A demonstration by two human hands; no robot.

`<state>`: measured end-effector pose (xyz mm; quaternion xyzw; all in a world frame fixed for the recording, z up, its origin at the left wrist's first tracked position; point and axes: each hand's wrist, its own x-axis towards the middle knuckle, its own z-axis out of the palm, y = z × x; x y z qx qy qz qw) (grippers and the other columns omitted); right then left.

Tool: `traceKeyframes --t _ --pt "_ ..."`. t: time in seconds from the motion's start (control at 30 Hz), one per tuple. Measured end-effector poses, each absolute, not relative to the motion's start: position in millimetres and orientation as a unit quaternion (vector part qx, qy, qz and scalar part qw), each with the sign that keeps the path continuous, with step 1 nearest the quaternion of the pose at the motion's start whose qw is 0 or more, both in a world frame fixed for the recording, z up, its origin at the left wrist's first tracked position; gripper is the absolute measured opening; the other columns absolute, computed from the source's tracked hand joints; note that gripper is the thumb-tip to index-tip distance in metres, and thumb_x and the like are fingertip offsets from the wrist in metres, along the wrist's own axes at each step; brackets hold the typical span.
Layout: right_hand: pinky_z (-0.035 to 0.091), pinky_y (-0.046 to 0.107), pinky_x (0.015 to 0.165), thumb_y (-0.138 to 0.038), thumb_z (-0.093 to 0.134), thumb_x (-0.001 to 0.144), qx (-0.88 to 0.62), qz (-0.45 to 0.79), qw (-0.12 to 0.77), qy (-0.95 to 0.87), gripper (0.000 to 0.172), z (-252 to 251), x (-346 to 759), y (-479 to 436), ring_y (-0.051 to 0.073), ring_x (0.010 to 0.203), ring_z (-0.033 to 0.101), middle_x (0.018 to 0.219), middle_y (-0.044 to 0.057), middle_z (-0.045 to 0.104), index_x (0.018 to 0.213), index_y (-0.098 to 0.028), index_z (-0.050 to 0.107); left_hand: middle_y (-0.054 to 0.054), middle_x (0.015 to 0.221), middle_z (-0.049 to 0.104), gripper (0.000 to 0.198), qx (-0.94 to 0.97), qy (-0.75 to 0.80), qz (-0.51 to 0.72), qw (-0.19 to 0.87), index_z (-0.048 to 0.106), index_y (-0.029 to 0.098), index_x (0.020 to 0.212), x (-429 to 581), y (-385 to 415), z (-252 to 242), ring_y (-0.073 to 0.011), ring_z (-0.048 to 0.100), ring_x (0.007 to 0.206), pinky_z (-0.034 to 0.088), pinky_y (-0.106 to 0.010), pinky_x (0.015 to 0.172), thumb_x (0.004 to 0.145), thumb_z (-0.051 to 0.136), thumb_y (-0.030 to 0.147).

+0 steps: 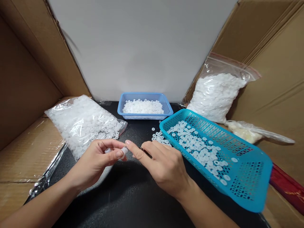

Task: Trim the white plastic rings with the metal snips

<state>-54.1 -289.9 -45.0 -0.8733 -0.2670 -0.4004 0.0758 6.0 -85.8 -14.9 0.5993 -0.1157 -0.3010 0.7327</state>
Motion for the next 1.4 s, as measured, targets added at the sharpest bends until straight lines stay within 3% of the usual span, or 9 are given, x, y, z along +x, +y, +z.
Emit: traceKeyframes --t 0.3,0.43,0.57,0.67,0.77,0.9,1.03,1.17,1.4 --pt "0.038 0.024 0.064 -0.008 0.053 0.098 -0.872 -0.402 0.086 -0.266 0.046 -46 -55 -289 0.009 0.073 0.054 0.079 0.001 0.061 0.142 -0.022 0.057 -0.004 0.077 0.073 0.019 0.617 -0.143 -0.297 0.715 0.080 0.018 0.086 7 -84 -17 -0.0113 0.064 0.072 0.047 -0.022 0.073 0.076 0.085 0.033" --pt "0.044 0.018 0.065 -0.010 0.050 0.100 -0.874 -0.368 0.253 -0.191 0.038 -47 -49 -283 0.007 0.073 0.057 0.082 0.002 0.061 0.134 -0.019 0.062 -0.005 0.077 0.071 0.023 0.664 -0.167 -0.262 0.680 0.080 0.017 0.088 5 -85 -15 -0.0140 0.061 0.074 0.046 -0.025 0.073 0.074 0.086 0.034" --pt "0.050 0.022 0.073 -0.031 0.042 0.105 -0.868 -0.300 0.385 -0.091 0.035 -50 -42 -282 0.012 0.085 0.064 0.100 0.005 0.069 0.131 -0.019 0.063 -0.007 0.084 0.072 0.023 0.698 -0.210 -0.229 0.645 0.081 0.019 0.094 4 -85 -14 -0.0153 0.061 0.075 0.044 -0.025 0.069 0.078 0.082 0.036" --pt "0.043 0.021 0.055 -0.054 0.046 0.101 -0.835 -0.237 0.494 -0.045 0.045 -51 -39 -283 0.010 0.061 0.055 0.073 0.002 0.063 0.099 -0.016 0.071 -0.007 0.086 0.072 0.022 0.706 -0.222 -0.211 0.639 0.081 0.020 0.095 6 -84 -15 -0.0153 0.060 0.076 0.043 -0.025 0.069 0.080 0.080 0.037" --pt "0.036 0.020 0.048 -0.057 0.053 0.096 -0.805 -0.205 0.556 -0.034 0.049 -50 -39 -282 0.009 0.052 0.046 0.060 0.001 0.052 0.075 -0.015 0.065 -0.007 0.087 0.072 0.022 0.701 -0.217 -0.218 0.643 0.081 0.020 0.097 7 -84 -17 -0.0162 0.061 0.079 0.045 -0.026 0.071 0.081 0.080 0.036" --pt "0.045 0.021 0.059 -0.054 0.065 0.090 -0.759 -0.190 0.620 -0.057 0.038 -47 -40 -276 0.011 0.064 0.056 0.073 0.004 0.062 0.086 -0.016 0.070 -0.006 0.090 0.073 0.018 0.686 -0.220 -0.225 0.656 0.081 0.022 0.097 6 -86 -17 -0.0152 0.063 0.082 0.047 -0.024 0.075 0.083 0.079 0.032" --pt "0.040 0.020 0.054 -0.059 0.080 0.073 -0.705 -0.090 0.702 -0.043 0.048 -49 -40 -270 0.009 0.061 0.049 0.068 0.002 0.057 0.079 -0.014 0.066 -0.004 0.088 0.073 0.014 0.699 -0.243 -0.206 0.640 0.081 0.021 0.096 5 -89 -17 -0.0125 0.060 0.078 0.045 -0.022 0.072 0.084 0.077 0.028" --pt "0.033 0.018 0.052 -0.048 0.090 0.063 -0.633 -0.032 0.773 -0.007 0.046 -52 -39 -266 0.006 0.058 0.041 0.067 -0.001 0.052 0.079 -0.012 0.065 -0.003 0.091 0.074 0.013 0.686 -0.241 -0.220 0.650 0.080 0.022 0.098 4 -91 -19 -0.0119 0.061 0.081 0.045 -0.022 0.074 0.087 0.075 0.028" --pt "0.013 0.018 0.043 -0.049 0.085 0.071 -0.527 0.045 0.848 -0.006 0.045 -57 -35 -264 0.000 0.047 0.021 0.060 -0.006 0.037 0.086 -0.011 0.066 -0.001 0.089 0.072 0.025 0.605 -0.177 -0.252 0.734 0.066 0.020 0.104 3 -93 -25 -0.0124 0.064 0.087 0.046 -0.026 0.086 0.085 0.079 0.029"
